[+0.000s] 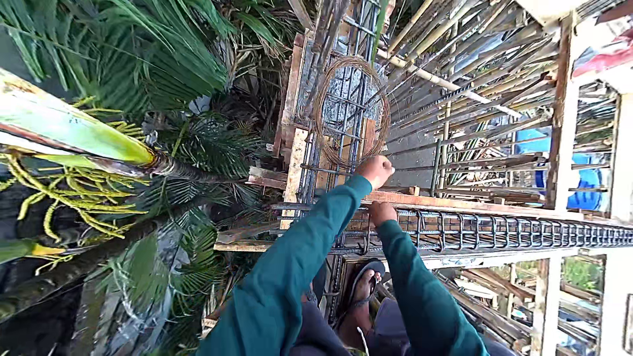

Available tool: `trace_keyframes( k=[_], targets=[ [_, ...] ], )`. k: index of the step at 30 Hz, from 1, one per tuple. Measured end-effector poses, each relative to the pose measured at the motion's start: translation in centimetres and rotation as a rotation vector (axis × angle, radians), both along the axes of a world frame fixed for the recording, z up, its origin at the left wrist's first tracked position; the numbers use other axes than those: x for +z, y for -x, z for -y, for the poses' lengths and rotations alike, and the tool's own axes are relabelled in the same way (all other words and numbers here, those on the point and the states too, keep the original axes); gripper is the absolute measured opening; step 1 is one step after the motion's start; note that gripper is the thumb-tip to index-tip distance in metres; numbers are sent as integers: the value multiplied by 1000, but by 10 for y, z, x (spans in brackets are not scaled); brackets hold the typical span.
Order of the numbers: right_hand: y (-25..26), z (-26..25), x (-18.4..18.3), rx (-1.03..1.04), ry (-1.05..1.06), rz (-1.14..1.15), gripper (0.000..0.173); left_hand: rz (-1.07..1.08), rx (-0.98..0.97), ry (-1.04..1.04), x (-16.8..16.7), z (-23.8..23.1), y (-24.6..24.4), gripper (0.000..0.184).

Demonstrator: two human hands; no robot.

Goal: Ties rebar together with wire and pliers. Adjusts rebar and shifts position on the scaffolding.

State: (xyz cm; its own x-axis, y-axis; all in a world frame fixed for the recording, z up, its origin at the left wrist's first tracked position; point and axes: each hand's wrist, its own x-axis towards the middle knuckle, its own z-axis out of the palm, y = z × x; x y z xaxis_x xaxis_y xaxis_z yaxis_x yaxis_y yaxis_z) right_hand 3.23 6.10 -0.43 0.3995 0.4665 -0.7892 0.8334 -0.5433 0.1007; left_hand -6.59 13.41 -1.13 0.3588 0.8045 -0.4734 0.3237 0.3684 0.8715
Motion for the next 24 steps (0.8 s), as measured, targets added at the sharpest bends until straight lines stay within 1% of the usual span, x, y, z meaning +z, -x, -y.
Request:
trace_keyframes(
  k=[1, 3, 4, 5, 6, 7, 8, 9, 10, 13, 17, 19, 20, 24],
  targets=[
    [-3, 0, -3, -64, -3, -47, 37, 35, 82, -51, 7, 9, 6, 30],
    [-14, 2, -2, -170, -38, -137, 35, 105, 182, -119, 19, 29, 21, 28],
    [-21, 0, 4, -132, -20, -177, 38, 129, 214, -127, 22, 42, 31, 27],
    [-29, -3, 13, 31, 5, -182, 39, 138, 240, -121, 25, 58, 42, 26],
    [-36, -7, 22, 273, 4, -167, 35, 135, 265, -118, 28, 75, 54, 25],
    [-41, -10, 29, 522, -34, -153, 28, 120, 291, -123, 30, 93, 66, 25],
    [-47, -12, 30, 733, -92, -168, 26, 91, 307, -112, 28, 108, 76, 25],
    [-53, -14, 27, 893, -118, -189, 29, 60, 323, -101, 23, 121, 84, 24],
    [-57, -17, 23, 1019, -106, -208, 31, 38, 340, -83, 19, 132, 92, 24],
    [-63, -24, 8, 1296, -37, -240, 27, -7, 398, -16, 11, 163, 112, 22],
    [-74, -27, -7, 1573, -166, -355, 19, -81, 432, 34, 10, 199, 130, 21],
    [-78, -26, -13, 1584, -184, -372, 18, -106, 435, 41, 9, 211, 135, 22],
    [-77, -24, -16, 1513, -176, -360, 21, -113, 439, 45, 8, 215, 136, 23],
    [-62, -12, -20, 902, -73, -222, 36, -112, 444, 52, 5, 218, 130, 20]
  ],
)
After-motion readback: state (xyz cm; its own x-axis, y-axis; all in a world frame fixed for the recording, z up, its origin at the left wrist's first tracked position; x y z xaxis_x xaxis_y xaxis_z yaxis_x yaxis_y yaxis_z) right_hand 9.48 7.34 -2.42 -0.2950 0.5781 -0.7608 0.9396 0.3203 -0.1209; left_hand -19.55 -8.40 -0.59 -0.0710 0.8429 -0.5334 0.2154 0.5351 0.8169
